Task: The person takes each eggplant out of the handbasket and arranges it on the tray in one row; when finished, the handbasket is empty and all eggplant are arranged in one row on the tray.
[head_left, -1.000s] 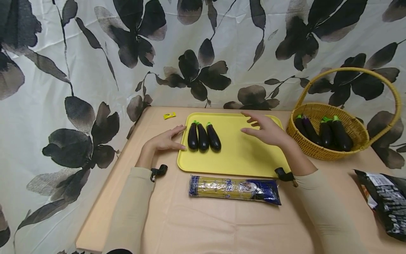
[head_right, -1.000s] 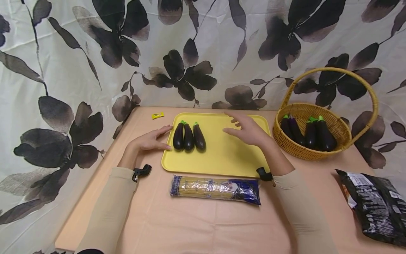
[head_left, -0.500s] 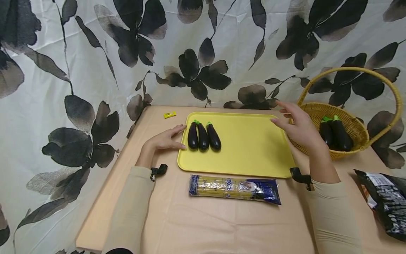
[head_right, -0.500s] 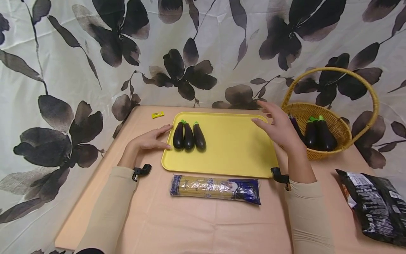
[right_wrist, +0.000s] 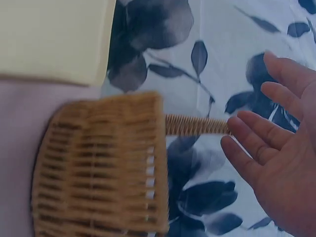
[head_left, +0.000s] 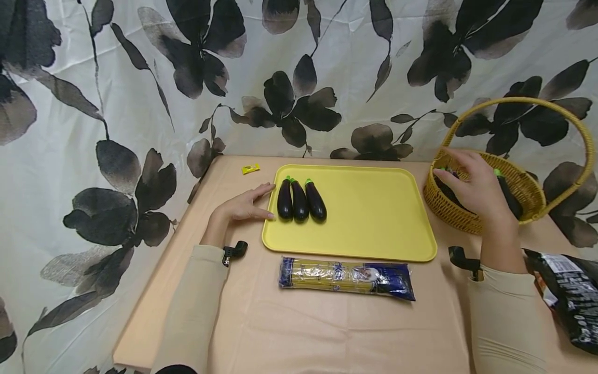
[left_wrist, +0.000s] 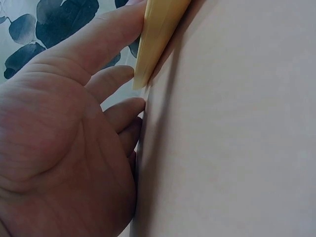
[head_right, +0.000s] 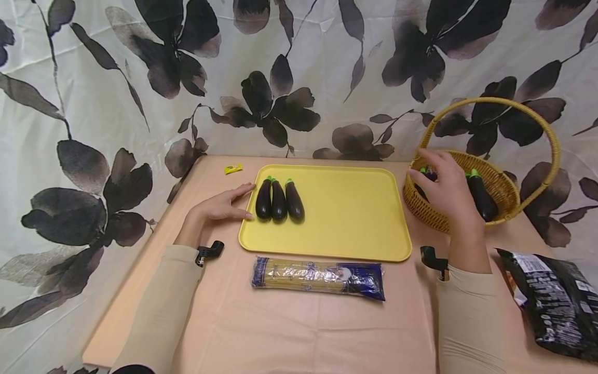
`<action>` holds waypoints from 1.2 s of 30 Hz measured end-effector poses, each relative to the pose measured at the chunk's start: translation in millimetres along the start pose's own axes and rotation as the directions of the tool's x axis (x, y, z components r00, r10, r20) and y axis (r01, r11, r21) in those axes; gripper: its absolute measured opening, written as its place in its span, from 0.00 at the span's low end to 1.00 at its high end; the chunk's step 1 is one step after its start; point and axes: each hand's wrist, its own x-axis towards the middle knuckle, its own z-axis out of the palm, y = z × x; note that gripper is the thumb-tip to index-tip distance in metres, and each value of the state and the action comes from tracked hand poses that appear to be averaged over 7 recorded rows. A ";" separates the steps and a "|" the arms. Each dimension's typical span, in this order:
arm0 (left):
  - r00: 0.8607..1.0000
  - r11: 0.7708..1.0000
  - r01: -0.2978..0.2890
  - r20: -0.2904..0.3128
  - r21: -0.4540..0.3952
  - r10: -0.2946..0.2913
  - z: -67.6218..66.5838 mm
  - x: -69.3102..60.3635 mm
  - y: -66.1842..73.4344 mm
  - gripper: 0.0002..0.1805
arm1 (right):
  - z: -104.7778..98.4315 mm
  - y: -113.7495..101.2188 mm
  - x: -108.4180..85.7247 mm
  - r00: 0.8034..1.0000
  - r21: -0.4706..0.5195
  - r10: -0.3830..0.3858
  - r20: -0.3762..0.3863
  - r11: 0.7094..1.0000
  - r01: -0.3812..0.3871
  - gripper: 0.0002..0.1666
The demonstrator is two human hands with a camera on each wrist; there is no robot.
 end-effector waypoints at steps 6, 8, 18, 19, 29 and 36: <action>1.000 1.000 -0.006 0.000 0.003 0.006 -1.7 -0.6 2.0 0.60 | -8.8 19.9 -1.3 0.998 -0.017 0.053 -0.021 0.998 -0.053 0.37; 1.000 1.000 -0.007 0.001 0.003 0.007 -1.8 -0.2 1.6 0.60 | -10.3 25.2 -1.8 0.997 -0.021 0.068 -0.020 0.997 -0.068 0.38; 1.000 1.000 -0.010 0.007 0.003 0.010 -1.9 0.7 -0.3 0.60 | -17.6 47.8 -6.9 0.987 -0.042 0.160 -0.004 0.986 -0.161 0.41; 1.000 1.000 -0.010 0.008 0.003 0.010 -1.6 0.5 -0.2 0.60 | -17.9 49.9 -7.7 0.985 -0.044 0.172 -0.008 0.984 -0.172 0.41; 1.000 1.000 -0.007 0.006 -0.012 0.007 0.9 0.7 -0.9 0.60 | -20.3 70.1 -14.6 0.966 -0.075 0.258 -0.013 0.963 -0.258 0.42; 1.000 1.000 -0.006 0.003 -0.027 0.006 1.0 1.1 -0.5 0.60 | -22.2 79.7 -15.8 0.961 -0.068 0.275 -0.010 0.959 -0.276 0.43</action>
